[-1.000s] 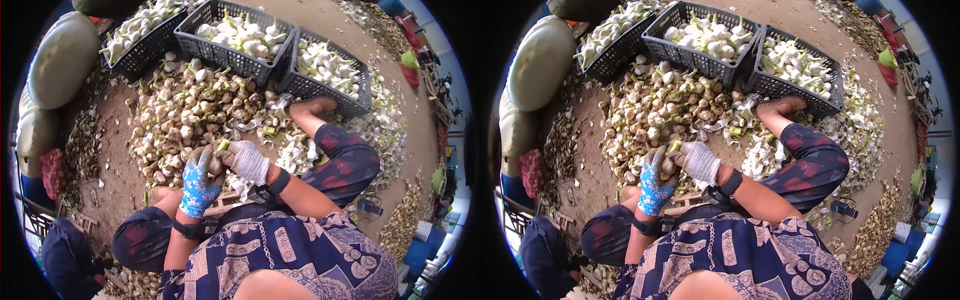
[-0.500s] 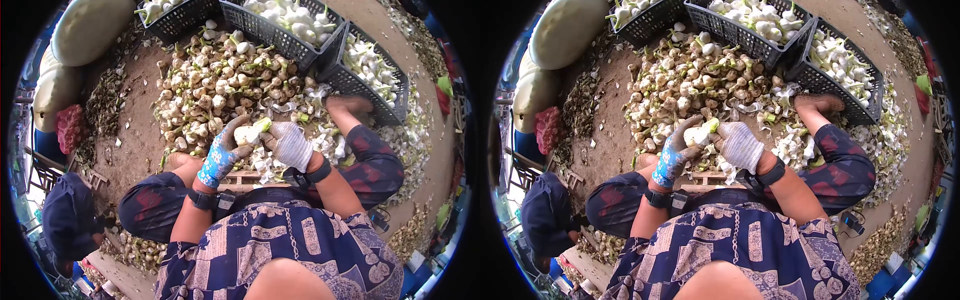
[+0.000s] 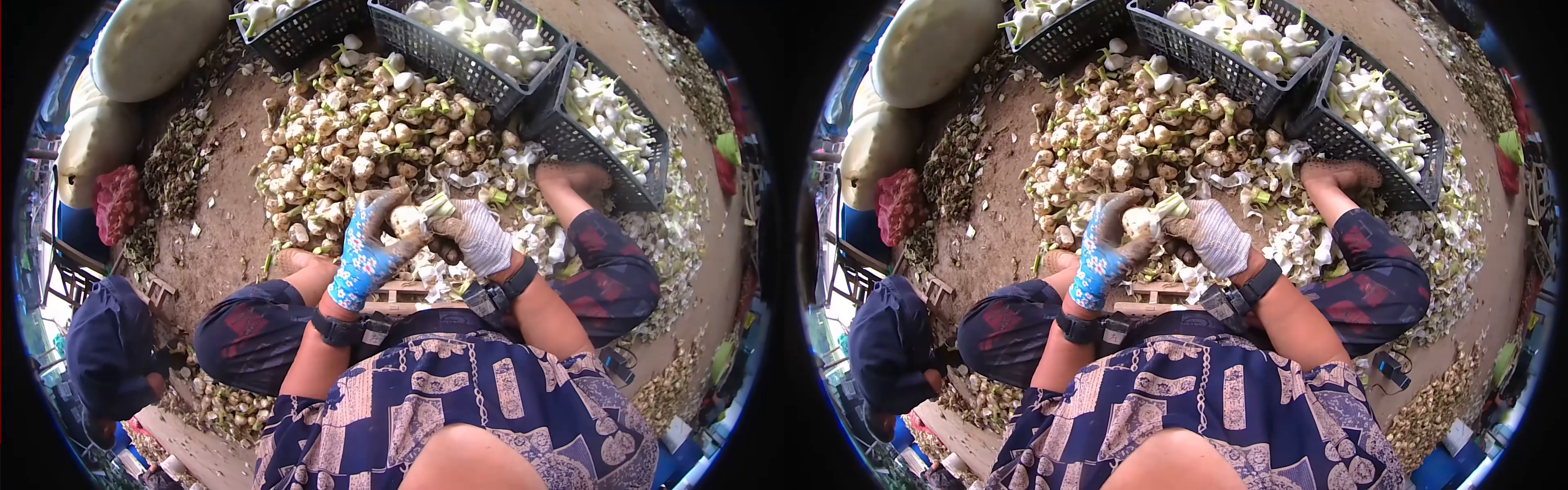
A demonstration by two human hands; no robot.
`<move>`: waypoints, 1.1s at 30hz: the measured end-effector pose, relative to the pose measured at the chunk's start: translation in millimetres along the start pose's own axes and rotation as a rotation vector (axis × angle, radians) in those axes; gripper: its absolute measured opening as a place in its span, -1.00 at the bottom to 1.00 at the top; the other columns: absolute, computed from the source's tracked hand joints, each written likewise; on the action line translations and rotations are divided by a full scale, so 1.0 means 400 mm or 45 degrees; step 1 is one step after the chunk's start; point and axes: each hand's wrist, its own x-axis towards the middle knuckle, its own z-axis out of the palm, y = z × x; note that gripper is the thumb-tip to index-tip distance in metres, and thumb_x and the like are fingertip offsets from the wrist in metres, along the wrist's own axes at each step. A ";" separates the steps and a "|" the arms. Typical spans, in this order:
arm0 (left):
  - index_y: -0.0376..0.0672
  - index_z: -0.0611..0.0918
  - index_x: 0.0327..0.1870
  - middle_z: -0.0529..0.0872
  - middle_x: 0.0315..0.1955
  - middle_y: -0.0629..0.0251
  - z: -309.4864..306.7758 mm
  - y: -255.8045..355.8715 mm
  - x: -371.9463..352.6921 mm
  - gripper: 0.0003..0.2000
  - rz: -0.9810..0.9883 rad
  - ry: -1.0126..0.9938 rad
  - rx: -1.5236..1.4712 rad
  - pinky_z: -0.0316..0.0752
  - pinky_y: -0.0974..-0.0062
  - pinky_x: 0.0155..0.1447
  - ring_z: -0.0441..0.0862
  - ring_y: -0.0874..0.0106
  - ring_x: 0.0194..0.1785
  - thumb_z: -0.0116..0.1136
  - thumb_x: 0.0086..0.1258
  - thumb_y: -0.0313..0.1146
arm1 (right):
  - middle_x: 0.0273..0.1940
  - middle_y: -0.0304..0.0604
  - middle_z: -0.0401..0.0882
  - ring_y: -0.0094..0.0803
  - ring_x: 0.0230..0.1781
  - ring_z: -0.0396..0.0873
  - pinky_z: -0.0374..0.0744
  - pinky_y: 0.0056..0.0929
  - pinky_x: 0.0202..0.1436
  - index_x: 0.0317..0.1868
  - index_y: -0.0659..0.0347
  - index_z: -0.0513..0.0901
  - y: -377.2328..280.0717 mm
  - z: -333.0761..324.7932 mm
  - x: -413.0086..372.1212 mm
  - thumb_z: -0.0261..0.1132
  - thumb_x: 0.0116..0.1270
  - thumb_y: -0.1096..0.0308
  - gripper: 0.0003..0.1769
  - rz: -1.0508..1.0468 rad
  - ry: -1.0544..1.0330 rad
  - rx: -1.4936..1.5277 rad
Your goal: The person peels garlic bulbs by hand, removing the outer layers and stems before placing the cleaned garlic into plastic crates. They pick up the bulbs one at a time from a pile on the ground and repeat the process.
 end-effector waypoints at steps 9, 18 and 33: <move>-0.25 0.42 0.13 0.59 -0.04 0.23 0.012 -0.005 0.004 -0.62 -0.677 0.251 -0.890 0.58 0.47 -0.07 0.63 0.41 -0.09 0.03 0.43 -0.18 | -0.49 -0.33 0.58 -0.70 -0.60 0.44 0.39 -0.70 -0.57 -0.11 0.29 0.62 0.011 0.034 0.014 0.20 0.33 0.23 -0.71 -0.164 0.160 -0.343; -0.13 0.11 0.40 0.38 0.21 0.22 0.043 0.009 -0.011 -0.26 -0.328 -0.055 -1.040 0.33 0.42 0.27 0.36 0.37 0.25 0.24 0.24 -0.26 | -0.47 -0.15 0.59 -0.53 -0.58 0.48 0.43 -0.56 -0.52 -0.10 0.33 0.59 0.023 0.037 0.036 0.30 0.21 0.14 -0.58 -0.353 0.032 -0.495; -0.21 0.58 -0.01 0.62 -0.35 0.37 0.040 -0.040 0.001 -0.62 -0.679 0.279 -0.927 0.46 0.64 -0.17 0.53 0.62 -0.29 -0.17 0.51 -0.09 | -0.32 0.03 0.65 -0.04 -0.27 0.62 0.56 -0.18 -0.19 0.07 0.19 0.53 -0.014 -0.063 -0.015 0.24 0.18 0.04 -0.48 -0.165 0.209 -1.682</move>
